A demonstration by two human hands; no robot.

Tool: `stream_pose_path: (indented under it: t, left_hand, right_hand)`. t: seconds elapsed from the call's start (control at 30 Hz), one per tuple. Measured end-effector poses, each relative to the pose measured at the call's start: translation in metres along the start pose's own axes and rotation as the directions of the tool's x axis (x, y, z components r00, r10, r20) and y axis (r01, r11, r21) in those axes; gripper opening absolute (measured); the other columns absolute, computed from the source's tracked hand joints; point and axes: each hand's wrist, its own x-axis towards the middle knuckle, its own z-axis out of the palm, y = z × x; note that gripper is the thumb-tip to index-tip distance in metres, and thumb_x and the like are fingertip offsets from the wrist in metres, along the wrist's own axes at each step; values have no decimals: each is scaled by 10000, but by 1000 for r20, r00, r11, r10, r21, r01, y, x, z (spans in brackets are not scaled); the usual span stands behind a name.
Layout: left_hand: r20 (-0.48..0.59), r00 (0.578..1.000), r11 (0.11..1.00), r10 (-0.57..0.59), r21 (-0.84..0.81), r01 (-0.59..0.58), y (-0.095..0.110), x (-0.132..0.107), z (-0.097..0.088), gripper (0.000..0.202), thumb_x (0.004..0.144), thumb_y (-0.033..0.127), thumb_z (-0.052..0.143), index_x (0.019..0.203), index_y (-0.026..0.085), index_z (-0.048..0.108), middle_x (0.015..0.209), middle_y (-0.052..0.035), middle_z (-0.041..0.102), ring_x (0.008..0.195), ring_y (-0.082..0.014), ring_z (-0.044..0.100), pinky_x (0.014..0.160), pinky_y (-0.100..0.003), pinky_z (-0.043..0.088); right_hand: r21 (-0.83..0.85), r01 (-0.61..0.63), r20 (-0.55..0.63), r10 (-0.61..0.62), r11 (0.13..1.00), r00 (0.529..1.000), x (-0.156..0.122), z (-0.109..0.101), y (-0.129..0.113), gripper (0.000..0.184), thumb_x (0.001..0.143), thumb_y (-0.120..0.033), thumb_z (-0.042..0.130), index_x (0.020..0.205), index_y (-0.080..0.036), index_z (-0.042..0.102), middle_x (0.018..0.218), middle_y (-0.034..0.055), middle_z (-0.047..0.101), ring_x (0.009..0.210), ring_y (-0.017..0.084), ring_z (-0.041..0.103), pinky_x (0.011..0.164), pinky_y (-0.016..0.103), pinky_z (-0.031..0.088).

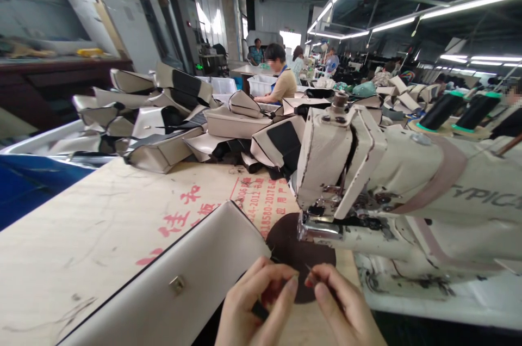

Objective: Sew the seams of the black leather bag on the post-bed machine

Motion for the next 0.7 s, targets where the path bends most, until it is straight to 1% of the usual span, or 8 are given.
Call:
stream_pose_path:
  t: [0.13,0.27,0.37,0.43,0.47,0.57,0.63,0.7]
  left_hand:
    - [21,998,998,51,46,-52,-4,2,2,179,814,300,520,775,196,661,663,-14,545,600,-116,526,540,-178,427]
    - [10,995,993,99,71,-99,-6,3,3,163,812,289,521,784,200,655,652,-6,527,585,-109,524,530,-174,429]
    - [-12,994,992,110,70,-109,-6,3,4,166,814,278,514,794,199,659,648,-6,529,579,-109,526,523,-174,432]
    - [-13,993,991,115,75,-114,-5,4,4,166,812,269,515,802,199,665,655,-7,539,576,-106,531,517,-170,430]
    - [-8,993,990,120,81,-119,-5,4,4,164,810,267,517,806,200,668,659,-6,543,575,-104,534,513,-168,428]
    - [12,990,984,140,114,-140,-8,9,6,167,810,279,523,800,205,672,645,2,532,546,-93,523,493,-161,415]
    - [11,991,980,134,146,-135,-12,14,9,185,816,298,517,800,206,676,611,13,497,507,-85,494,470,-159,399]
    - [3,993,980,118,163,-117,-18,21,12,200,819,315,514,808,206,682,586,22,469,478,-79,466,447,-159,381]
  right_hand:
    - [14,-46,-8,46,999,999,4,5,-9,267,878,-415,439,891,-188,580,714,19,566,770,147,579,653,160,453]
    - [-10,-37,-40,37,999,999,5,2,-4,284,883,-398,434,818,-170,591,715,28,584,685,134,563,595,163,439]
    - [35,-28,-90,31,999,995,5,-5,3,267,882,-385,450,955,-174,596,802,43,605,710,135,575,580,162,446]
    - [57,38,-91,-33,998,995,7,-8,3,304,849,-408,508,1045,-187,578,849,46,591,722,137,572,572,169,451]
    - [41,79,-89,-75,996,993,9,-8,3,303,830,-408,540,1043,-197,582,847,41,579,717,134,565,564,170,446]
    - [-98,162,-112,-173,982,979,17,-3,-2,160,835,-342,547,870,-202,615,769,21,558,671,117,539,527,166,410]
    - [-202,171,-146,-203,964,968,24,2,-2,176,866,-297,497,769,-189,598,729,21,556,646,111,527,521,171,392]
    - [-249,169,-173,-216,954,961,30,5,-1,197,871,-298,484,747,-182,585,688,15,540,597,103,500,493,176,366]
